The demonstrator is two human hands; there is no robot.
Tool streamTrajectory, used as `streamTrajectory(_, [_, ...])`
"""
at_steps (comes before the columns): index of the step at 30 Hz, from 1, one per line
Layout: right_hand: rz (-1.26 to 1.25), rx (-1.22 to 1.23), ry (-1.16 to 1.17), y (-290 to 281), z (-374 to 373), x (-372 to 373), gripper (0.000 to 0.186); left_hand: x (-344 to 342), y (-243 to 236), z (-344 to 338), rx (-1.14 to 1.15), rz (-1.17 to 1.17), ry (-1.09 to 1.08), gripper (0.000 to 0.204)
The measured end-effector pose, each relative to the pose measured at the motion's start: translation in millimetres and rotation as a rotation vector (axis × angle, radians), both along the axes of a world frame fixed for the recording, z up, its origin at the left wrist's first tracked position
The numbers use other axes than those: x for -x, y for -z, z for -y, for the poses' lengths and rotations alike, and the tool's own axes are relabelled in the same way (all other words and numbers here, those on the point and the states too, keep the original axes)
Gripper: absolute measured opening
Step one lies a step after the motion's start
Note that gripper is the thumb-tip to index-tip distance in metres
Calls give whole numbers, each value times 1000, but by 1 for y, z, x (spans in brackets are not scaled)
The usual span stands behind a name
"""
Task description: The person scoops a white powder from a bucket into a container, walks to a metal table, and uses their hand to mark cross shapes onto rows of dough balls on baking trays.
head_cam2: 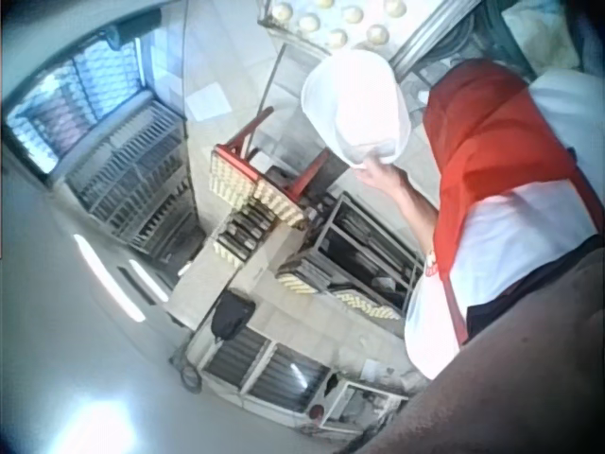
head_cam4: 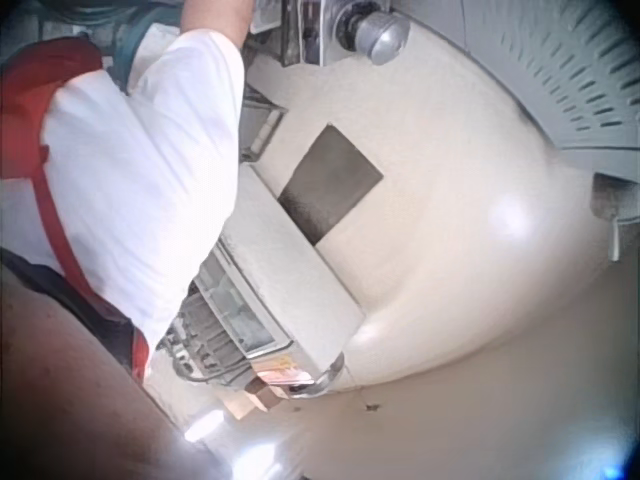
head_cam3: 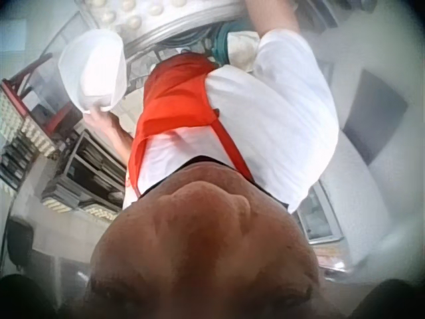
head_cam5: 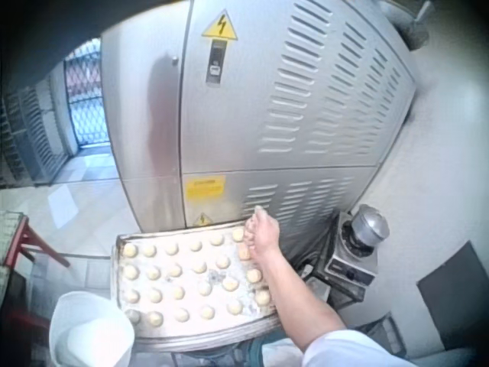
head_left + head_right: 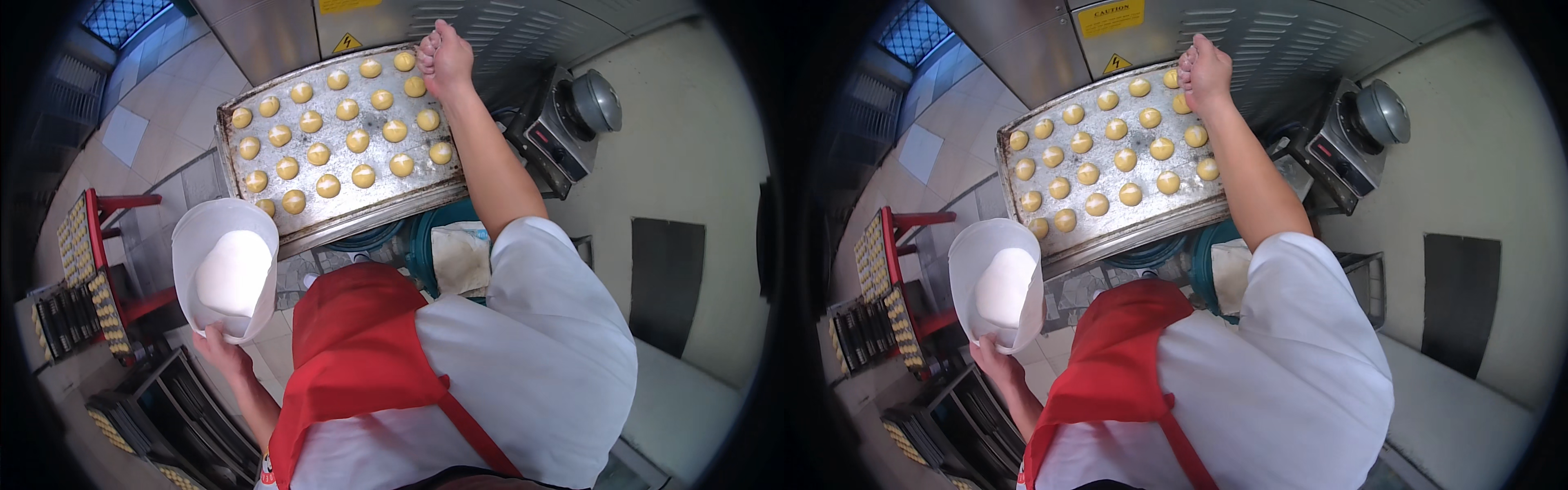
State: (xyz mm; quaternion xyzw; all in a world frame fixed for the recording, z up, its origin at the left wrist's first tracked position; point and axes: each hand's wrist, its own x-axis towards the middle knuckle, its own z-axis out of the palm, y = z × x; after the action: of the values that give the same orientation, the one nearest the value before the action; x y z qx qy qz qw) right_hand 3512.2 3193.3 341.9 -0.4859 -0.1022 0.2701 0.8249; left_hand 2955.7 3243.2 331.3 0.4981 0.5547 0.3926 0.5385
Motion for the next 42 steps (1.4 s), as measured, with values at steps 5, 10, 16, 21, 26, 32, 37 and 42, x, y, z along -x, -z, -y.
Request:
streamTrajectory(5, [-11,139,70,48,-15,-33,33,-2,-5,19,58,-50,-130,55])
streamTrajectory(10, [42,-89,76,17,-22,-46,32,0,-6,26,72,-53,-194,56])
streamTrajectory(16, [61,-2,288,53,-62,-71,33,-7,-9,14,97,-51,-214,58])
streamTrajectory(21, [-45,-226,77,-8,-56,-16,40,20,1,28,90,-2,-262,51])
streamTrajectory(26, [113,-205,-565,-60,-67,172,47,45,11,51,30,-112,-407,40])
streamTrajectory(32, [1459,-48,-1460,-51,-76,420,22,101,27,71,-158,-339,-295,38])
streamTrajectory(37, [1743,-297,-1638,-69,-66,573,13,190,19,110,-5,-417,-428,45])
streamTrajectory(42, [1861,-416,-1916,-45,-69,718,16,312,32,130,-13,-474,-527,45])
